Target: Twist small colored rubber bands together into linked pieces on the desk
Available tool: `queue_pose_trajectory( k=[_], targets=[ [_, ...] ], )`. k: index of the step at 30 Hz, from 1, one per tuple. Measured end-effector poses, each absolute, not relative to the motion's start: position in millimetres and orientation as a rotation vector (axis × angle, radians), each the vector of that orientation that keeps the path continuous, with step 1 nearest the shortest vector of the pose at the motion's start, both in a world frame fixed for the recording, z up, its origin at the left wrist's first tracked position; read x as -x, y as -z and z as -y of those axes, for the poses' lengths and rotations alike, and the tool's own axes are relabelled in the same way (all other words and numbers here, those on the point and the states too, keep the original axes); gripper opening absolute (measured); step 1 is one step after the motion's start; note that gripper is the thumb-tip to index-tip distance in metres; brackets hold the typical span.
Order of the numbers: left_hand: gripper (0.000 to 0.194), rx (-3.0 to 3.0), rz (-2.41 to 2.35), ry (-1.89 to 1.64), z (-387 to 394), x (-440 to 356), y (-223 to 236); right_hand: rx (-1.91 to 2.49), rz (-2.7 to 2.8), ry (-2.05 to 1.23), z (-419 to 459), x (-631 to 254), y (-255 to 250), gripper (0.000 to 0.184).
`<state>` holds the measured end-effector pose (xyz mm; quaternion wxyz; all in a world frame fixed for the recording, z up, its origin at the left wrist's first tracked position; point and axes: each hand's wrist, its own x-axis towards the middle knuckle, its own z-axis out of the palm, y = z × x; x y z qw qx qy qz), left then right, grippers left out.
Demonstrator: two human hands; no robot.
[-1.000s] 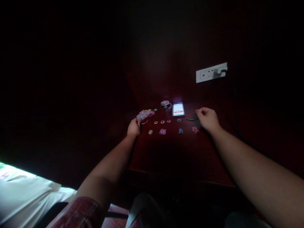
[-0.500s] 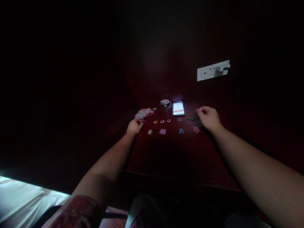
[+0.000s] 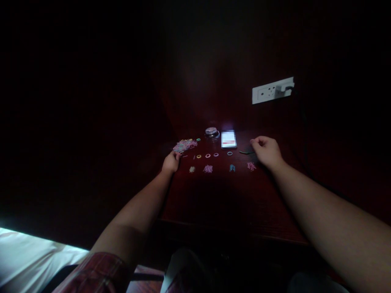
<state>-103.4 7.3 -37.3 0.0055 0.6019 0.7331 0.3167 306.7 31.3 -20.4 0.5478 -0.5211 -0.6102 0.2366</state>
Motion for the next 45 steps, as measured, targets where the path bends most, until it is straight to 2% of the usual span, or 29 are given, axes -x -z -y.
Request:
queue_pose_trajectory(
  k=[34,45],
  targets=[
    [0.021,-1.965,-2.143,-1.185,-3.6,104.6,36.8,1.23,1.444,-0.556,-28.5,-305.0,16.9,0.027],
    [0.015,-1.92,-2.173,-1.189,-2.3,102.8,33.8,1.236,1.45,-0.553,-24.5,-302.8,13.0,0.027]
  ],
)
